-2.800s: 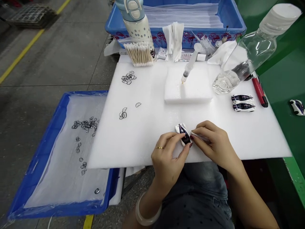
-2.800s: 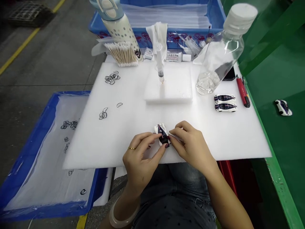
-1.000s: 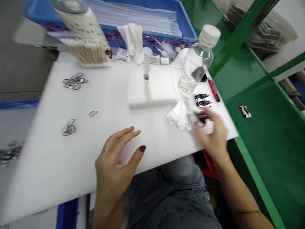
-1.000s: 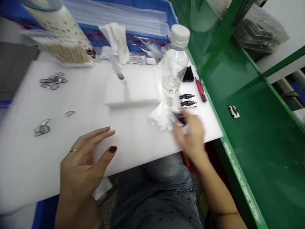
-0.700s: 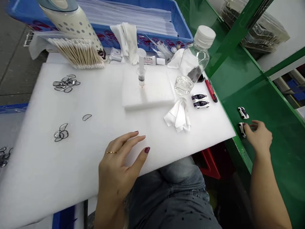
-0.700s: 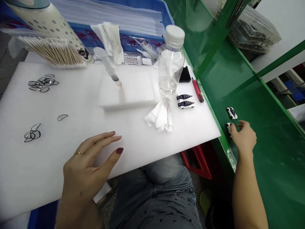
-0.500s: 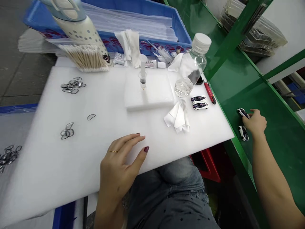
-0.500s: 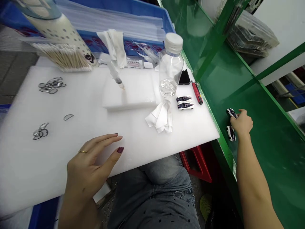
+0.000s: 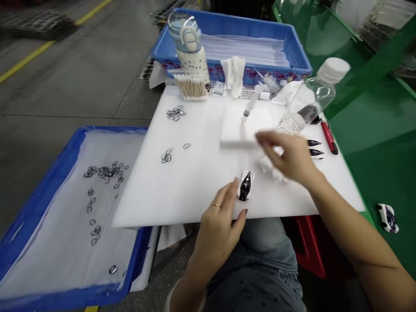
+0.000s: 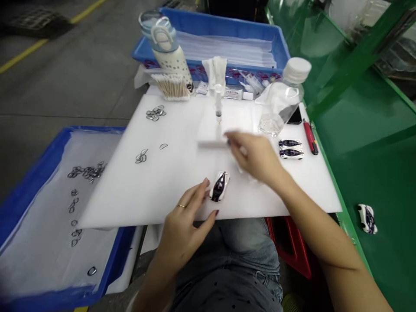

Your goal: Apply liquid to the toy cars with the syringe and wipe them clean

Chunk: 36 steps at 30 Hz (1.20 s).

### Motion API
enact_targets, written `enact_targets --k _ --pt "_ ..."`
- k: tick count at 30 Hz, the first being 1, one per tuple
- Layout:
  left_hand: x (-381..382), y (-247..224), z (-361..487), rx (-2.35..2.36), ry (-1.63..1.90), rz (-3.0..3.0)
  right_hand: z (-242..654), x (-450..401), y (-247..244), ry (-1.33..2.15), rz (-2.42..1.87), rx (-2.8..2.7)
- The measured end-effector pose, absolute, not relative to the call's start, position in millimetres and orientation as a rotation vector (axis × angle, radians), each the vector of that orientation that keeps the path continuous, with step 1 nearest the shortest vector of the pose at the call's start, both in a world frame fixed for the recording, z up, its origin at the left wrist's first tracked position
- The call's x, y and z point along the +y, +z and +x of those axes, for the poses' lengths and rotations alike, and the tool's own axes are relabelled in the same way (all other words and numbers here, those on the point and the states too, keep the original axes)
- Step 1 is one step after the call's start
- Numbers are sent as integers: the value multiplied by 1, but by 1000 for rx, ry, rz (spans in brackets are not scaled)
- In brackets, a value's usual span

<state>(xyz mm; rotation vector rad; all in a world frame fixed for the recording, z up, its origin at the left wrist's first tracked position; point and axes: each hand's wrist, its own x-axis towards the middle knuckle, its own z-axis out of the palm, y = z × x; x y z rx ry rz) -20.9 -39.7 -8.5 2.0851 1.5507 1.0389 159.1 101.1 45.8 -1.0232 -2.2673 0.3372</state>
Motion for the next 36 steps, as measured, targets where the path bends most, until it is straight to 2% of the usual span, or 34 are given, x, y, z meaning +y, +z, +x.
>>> enact_targets --k 2,9,16,23,36 --pt "-36 -9 -16 1482 1094 2073 151 134 53 384 -1158 -2042" --pt "7 -3 -27 1223 850 2184 126 188 49 797 -1177 -2062" --pt "16 4 -12 1336 1065 1792 133 97 64 1095 -795 -1570" --pt "18 7 -7 1389 1116 1644 134 60 70 1701 -540 -1241" --pt "18 6 -6 1410 1154 1706 133 70 57 1784 -471 -1114"
